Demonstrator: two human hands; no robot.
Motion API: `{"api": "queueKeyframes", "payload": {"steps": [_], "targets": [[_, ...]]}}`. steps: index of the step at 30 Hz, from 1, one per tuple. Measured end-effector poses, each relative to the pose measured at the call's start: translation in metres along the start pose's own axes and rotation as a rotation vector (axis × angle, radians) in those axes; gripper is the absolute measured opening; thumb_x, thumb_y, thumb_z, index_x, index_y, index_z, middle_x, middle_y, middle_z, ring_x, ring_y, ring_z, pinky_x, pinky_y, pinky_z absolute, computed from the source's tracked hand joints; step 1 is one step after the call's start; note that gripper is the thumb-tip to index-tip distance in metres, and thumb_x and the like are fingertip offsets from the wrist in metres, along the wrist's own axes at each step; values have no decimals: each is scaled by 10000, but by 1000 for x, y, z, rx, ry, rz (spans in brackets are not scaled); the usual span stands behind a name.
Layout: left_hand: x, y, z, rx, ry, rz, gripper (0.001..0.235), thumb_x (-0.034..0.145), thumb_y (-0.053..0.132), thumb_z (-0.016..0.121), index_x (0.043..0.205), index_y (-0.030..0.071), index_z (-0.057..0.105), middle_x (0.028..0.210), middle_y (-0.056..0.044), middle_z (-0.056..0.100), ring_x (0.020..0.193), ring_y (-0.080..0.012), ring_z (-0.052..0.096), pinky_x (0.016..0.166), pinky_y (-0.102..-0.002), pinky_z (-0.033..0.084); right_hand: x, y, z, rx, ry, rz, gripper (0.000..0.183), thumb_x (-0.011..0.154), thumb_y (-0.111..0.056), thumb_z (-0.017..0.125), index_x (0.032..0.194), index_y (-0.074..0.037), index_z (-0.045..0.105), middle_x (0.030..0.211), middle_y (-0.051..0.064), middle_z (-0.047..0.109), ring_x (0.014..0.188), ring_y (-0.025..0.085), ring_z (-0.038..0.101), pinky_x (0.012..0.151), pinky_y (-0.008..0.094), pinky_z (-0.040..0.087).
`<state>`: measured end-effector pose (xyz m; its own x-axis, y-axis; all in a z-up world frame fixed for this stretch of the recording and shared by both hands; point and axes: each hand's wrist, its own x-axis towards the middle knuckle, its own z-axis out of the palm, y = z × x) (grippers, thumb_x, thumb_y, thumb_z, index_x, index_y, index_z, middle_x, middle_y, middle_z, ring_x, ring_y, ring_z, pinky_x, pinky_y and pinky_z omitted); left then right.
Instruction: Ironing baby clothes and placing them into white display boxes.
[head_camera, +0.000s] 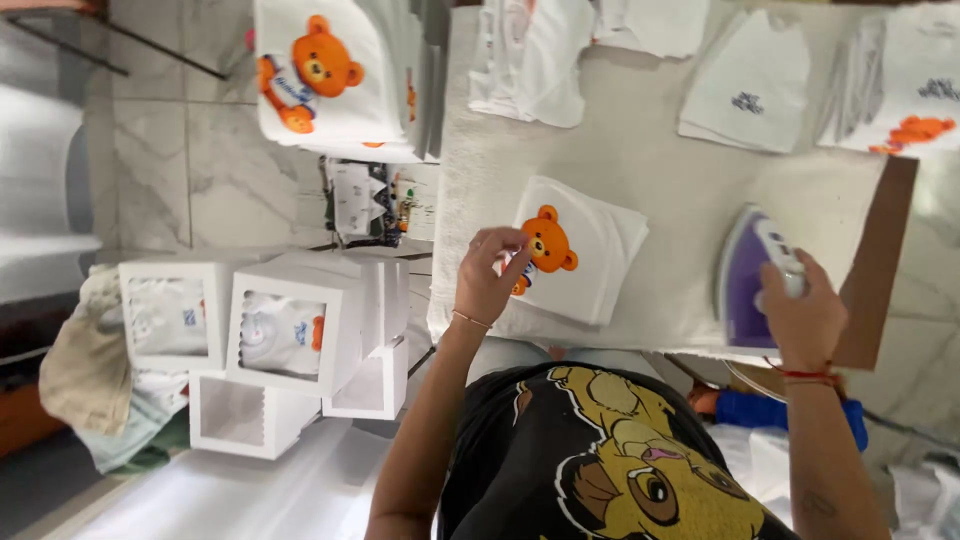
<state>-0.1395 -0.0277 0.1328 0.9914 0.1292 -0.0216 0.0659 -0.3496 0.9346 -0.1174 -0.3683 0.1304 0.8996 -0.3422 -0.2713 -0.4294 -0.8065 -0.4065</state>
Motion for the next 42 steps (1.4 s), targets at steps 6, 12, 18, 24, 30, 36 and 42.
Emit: {"api": "queueKeyframes", "payload": {"steps": [6, 12, 18, 24, 30, 36, 42], "targets": [[27, 122, -52, 23, 366, 473, 123, 758, 3, 650, 772, 51, 537, 782, -85, 541, 745, -195, 525, 667, -265, 436, 42, 67, 24, -93, 152, -211, 388, 903, -303, 553, 1182, -38, 601, 854, 161, 630, 722, 310, 584, 611, 420, 444], [17, 122, -51, 119, 354, 521, 152, 775, 2, 635, 767, 31, 486, 771, -103, 530, 728, -210, 527, 639, -268, 439, 43, 47, 16, 32, 64, -125, 421, 875, -326, 530, 1193, -51, 543, 836, 98, 612, 630, 232, 561, 495, 365, 457], [-14, 80, -31, 122, 269, 359, 138, 746, -11, 652, 734, 29, 520, 738, -79, 561, 755, -196, 545, 644, -267, 467, 69, 87, 19, -49, 133, -277, 412, 899, -330, 589, 1188, -36, 585, 836, 121, 630, 686, 235, 589, 559, 353, 463], [-22, 58, -31, 170, 91, 82, 51, 789, 72, 603, 803, 52, 559, 783, -52, 568, 711, -152, 539, 650, -254, 473, 67, 103, -24, 323, -4, 138, 372, 838, -158, 652, 1071, -1, 408, 884, 145, 590, 711, 145, 596, 568, 278, 467], [-22, -54, 15, 350, -138, -255, 324, 763, 167, 577, 1078, 109, 528, 1133, -142, 480, 1019, -325, 482, 803, -433, 420, 82, 118, -44, 987, 92, 28, 188, 797, -53, 646, 961, -92, 561, 875, -19, 627, 749, 14, 606, 747, 159, 530], [-11, -56, 46, 479, -385, -556, 569, 767, 273, 527, 1287, 153, 329, 1392, -64, 214, 1177, -306, 331, 840, -451, 392, 113, 129, 19, 1391, 206, -21, 527, 519, 241, 499, 872, -143, 421, 880, 47, 543, 805, 150, 547, 597, 250, 379], [-18, -76, 38, 539, -461, -399, 673, 711, 268, 588, 1315, 131, 325, 1370, -199, 201, 1151, -389, 390, 972, -414, 371, 95, 158, 68, 1792, 592, 552, 183, 739, -26, 643, 919, -12, 614, 834, 166, 547, 729, 315, 582, 673, 374, 541]]}}
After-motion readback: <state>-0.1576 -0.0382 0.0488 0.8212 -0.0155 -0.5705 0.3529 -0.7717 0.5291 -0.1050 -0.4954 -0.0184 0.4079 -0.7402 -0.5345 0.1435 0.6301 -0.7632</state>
